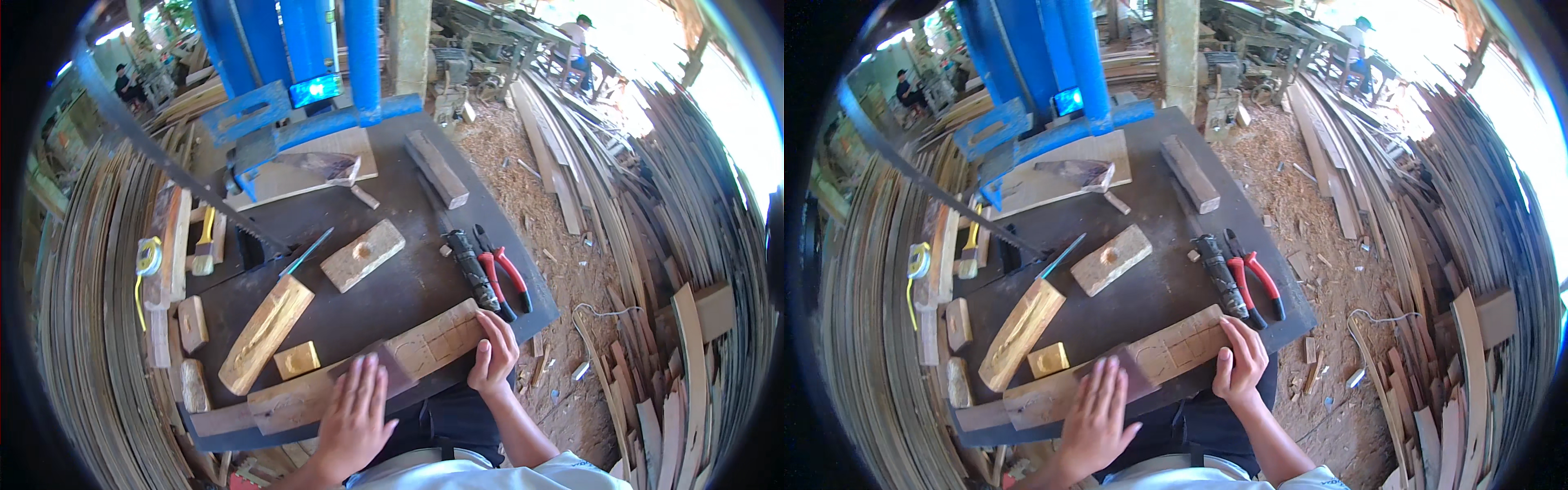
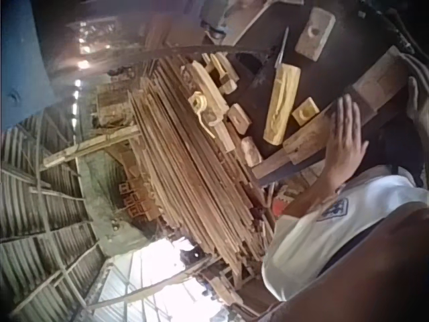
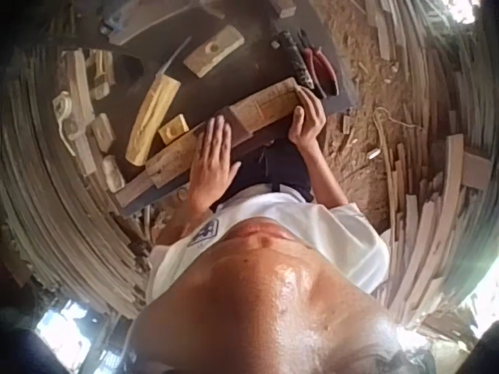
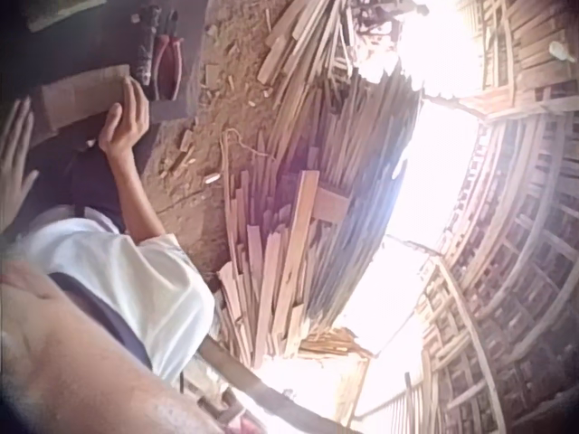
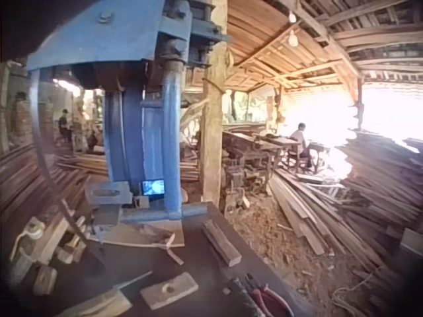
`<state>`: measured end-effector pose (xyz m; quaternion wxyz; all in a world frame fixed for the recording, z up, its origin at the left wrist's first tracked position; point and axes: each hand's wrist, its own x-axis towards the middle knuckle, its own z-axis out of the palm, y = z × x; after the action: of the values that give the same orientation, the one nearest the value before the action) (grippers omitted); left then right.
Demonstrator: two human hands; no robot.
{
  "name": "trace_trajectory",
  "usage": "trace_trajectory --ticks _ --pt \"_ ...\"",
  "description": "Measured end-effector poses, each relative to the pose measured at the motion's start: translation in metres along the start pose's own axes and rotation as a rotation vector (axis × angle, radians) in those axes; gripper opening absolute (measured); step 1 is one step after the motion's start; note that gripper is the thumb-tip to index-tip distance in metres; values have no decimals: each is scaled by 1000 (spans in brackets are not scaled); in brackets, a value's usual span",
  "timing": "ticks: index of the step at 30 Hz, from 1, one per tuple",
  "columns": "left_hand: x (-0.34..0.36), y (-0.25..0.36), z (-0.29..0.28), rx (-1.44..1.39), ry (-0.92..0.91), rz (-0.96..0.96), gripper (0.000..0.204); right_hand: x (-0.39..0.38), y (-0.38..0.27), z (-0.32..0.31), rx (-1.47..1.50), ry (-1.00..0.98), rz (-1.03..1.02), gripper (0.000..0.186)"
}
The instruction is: The person measures a wooden piece with a tape measure, sands the wood using sandpaper, shapes a wooden block using a hand saw blade, and sweeps dust off the wooden board with a brush.
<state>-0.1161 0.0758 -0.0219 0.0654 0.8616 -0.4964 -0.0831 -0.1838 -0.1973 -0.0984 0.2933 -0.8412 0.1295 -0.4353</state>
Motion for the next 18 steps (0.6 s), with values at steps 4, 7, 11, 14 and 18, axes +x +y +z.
trace_trajectory --ticks 4,7,11,14,18 --pt "-11 0 -4 -14 -26 -68 103 -1 1 0 5 7 3 45" --pt "24 14 4 -44 41 4 106 -2 1 0 8 11 3 46" --pt "88 42 22 -59 186 175 103 -2 0 -1 -4 -7 33 37" --pt "92 43 23 -84 220 195 103 -1 -2 -1 -25 -8 42 35" --pt "43 17 10 -87 111 138 103 1 -3 -1 -26 13 20 37"
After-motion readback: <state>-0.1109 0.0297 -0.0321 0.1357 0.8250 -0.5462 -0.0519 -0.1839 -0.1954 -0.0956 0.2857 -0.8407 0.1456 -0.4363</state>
